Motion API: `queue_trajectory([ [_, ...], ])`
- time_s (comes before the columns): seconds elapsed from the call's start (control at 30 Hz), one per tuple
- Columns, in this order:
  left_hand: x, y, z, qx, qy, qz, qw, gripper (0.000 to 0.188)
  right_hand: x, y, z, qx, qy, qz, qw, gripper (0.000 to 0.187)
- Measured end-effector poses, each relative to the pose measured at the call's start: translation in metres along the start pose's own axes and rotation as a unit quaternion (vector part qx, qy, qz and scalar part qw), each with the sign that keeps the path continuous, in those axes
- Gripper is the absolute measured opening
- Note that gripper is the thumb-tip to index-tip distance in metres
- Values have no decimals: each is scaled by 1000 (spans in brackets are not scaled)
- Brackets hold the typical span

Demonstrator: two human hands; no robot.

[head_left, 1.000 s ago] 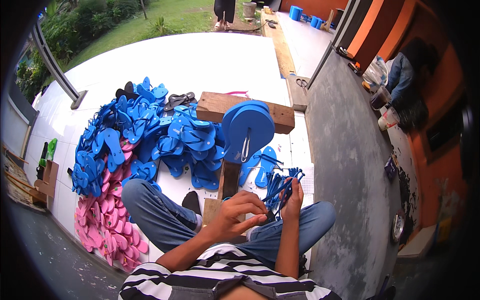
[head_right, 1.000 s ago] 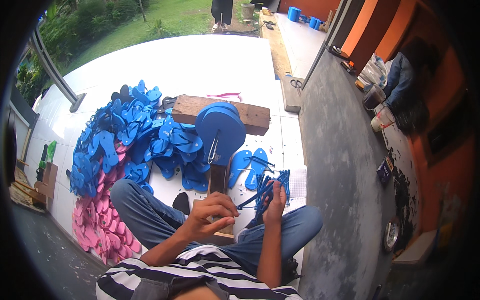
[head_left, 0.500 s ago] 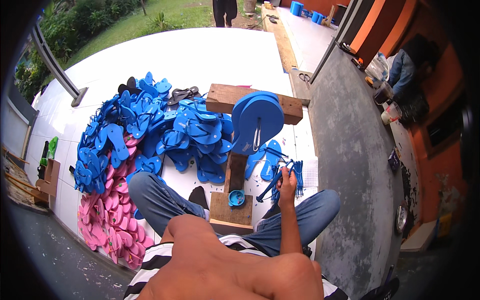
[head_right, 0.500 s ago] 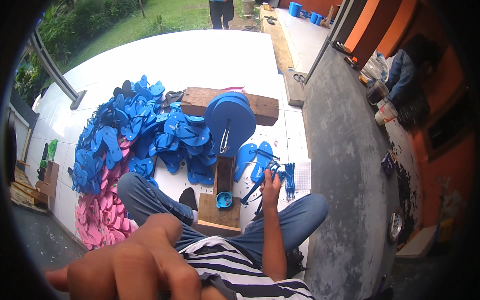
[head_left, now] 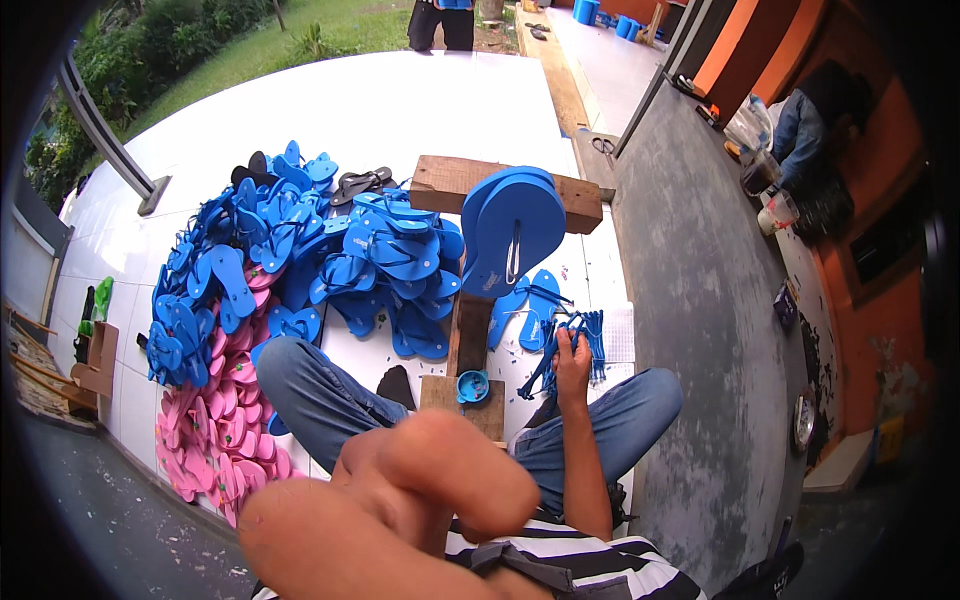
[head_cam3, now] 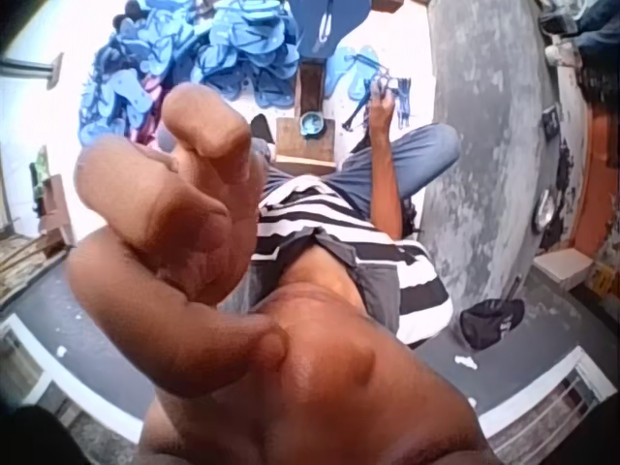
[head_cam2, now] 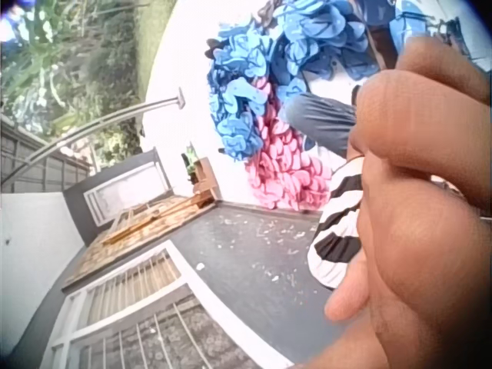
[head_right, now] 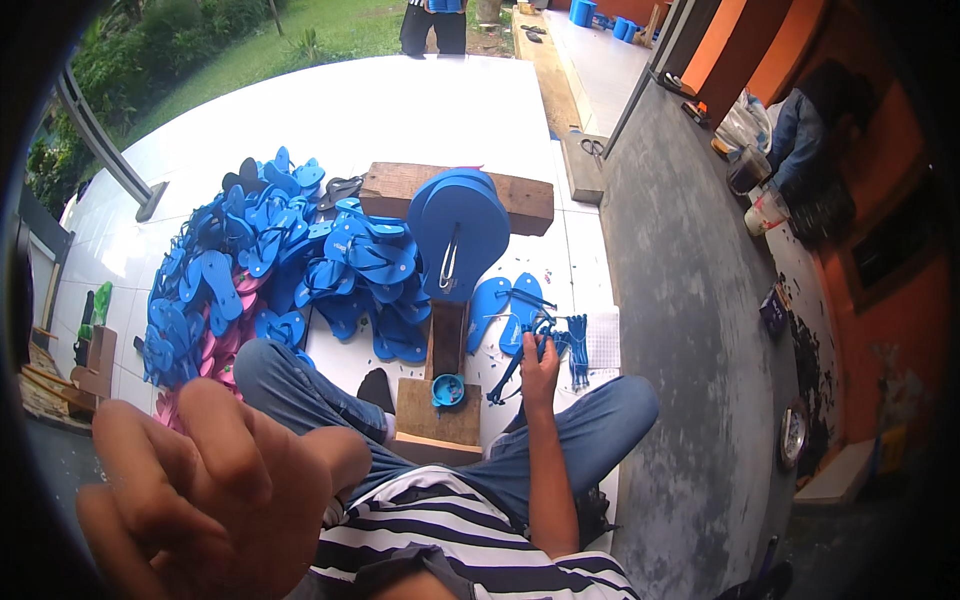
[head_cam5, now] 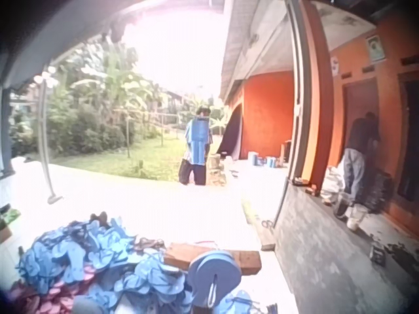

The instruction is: The person attaches straps to flip-flop soles by pulling them through pre-drilled holes using a metal hook tool while sitting on the floor.

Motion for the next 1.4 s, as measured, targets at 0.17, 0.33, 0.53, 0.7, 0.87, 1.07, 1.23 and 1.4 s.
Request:
queue_trajectory([
  [0.17, -29, -26, -3, -111, 72, 246, 960, 21, 16, 10, 3, 20, -87, -78, 993, 26],
  [0.33, -105, -87, -94, -73, -83, 513, 851, 13, -23, 30, -35, -141, 75, 96, 982, 16],
  [0.53, -144, -126, -193, 50, -386, 426, 816, 47, -67, 56, -79, -246, 31, 89, 965, 37],
  [0.7, -134, -150, -187, 64, -444, 402, 798, 27, -89, 57, -72, -302, 13, 4, 953, 32],
  [0.87, -93, -175, -153, 11, -613, 173, 771, 25, -112, 10, -47, -437, 80, -55, 894, 25],
  [1.07, -48, -194, -155, -113, -659, 151, 728, 29, -141, -10, -61, -532, -50, -235, 812, 25],
  [1.23, -24, -243, -151, 38, -592, 289, 751, 28, -166, -97, -29, -213, 61, 19, 975, 26],
  [1.4, -130, -194, -247, -337, -508, 440, 659, 32, -148, -7, -36, -135, 21, 234, 962, 33],
])
Point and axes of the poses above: each hand's wrist, its own z-axis towards the middle knuckle, its own y-axis out of the palm, x = y × z, the point moved 2 cm from there along z, towards the middle knuckle, and after that the axes turned 2 degrees about x, right-handed, at the moved point
